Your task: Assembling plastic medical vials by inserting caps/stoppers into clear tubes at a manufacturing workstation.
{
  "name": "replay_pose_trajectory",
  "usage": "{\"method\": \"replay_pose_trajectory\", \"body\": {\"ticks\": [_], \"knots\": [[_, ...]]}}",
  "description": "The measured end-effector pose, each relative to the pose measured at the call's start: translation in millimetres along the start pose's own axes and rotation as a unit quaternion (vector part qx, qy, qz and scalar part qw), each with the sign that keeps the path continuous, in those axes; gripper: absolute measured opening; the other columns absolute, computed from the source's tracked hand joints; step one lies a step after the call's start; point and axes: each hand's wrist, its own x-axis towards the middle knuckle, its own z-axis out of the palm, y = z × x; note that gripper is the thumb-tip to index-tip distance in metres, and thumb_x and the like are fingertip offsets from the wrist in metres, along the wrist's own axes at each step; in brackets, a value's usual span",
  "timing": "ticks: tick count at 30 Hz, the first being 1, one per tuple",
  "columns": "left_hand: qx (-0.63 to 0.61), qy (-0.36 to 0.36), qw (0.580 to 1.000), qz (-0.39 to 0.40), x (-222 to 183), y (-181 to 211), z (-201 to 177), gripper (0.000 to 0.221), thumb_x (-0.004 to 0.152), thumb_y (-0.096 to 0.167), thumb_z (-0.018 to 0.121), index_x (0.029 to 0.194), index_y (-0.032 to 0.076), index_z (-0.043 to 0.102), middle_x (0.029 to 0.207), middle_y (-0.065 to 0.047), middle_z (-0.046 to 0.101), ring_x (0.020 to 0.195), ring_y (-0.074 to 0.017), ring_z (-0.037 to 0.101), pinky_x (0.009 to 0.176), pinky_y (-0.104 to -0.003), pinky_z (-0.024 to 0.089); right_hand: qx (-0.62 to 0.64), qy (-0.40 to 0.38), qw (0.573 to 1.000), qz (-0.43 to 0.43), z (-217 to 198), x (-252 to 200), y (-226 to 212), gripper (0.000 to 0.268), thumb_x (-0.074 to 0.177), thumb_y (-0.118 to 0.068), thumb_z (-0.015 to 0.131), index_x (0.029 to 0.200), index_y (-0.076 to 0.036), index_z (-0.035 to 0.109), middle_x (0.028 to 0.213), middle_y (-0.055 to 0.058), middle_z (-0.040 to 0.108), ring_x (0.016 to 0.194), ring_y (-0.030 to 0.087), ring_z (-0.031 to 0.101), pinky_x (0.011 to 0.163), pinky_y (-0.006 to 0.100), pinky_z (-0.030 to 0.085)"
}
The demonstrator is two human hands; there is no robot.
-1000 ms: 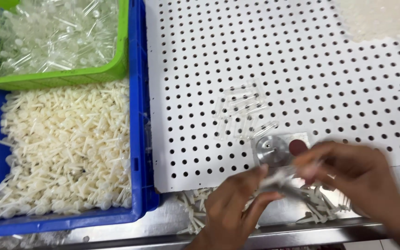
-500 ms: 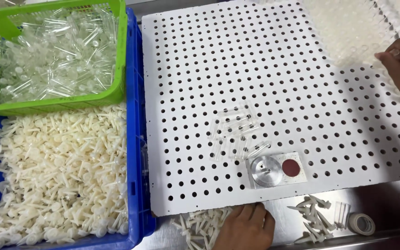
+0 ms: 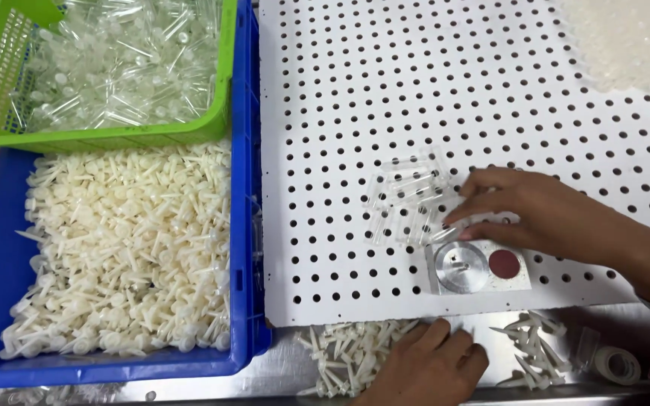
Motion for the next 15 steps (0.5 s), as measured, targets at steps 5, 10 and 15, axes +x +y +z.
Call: {"method": "replay_pose_trajectory", "body": {"ticks": [5, 10, 15], "knots": [[-0.381, 0.049, 0.91, -0.158, 12, 11, -57, 0.02, 0.092, 0.003, 0.075, 0.111, 0.009, 0.076, 0.104, -0.008, 0.069, 0.105, -0.027, 0.067, 0.097, -0.04, 0.057, -0.02, 0.046, 0.997, -0.064, 0, -10, 7, 0.029, 0.084, -0.035, 0.073, 0.108, -0.02, 0.079, 0.118, 0.003, 0.073, 0.099, 0.019, 0.072, 0.082, 0.038, 0.06], [-0.385, 0.24, 0.875, -0.17, 12, 16, -81, 0.024, 0.084, 0.005, 0.078, 0.107, 0.007, 0.071, 0.113, -0.008, 0.063, 0.113, -0.0281, 0.064, 0.1, -0.039, 0.053, -0.003, 0.051, 0.997, 0.05, 7, -43, 51, 0.039, 0.086, -0.03, 0.07, 0.123, -0.018, 0.072, 0.119, 0.0, 0.077, 0.095, 0.017, 0.077, 0.083, 0.038, 0.061], [-0.116, 0.304, 0.944, -0.056, 4, 12, -58, 0.036, 0.088, 0.012, 0.087, 0.117, 0.007, 0.065, 0.113, -0.004, 0.073, 0.123, -0.0278, 0.067, 0.111, -0.042, 0.051, -0.094, 0.239, 0.963, 0.08, 42, -68, 96, 0.027, 0.093, -0.021, 0.073, 0.116, -0.009, 0.077, 0.093, 0.008, 0.075, 0.077, 0.017, 0.067, 0.076, 0.033, 0.059]]}}
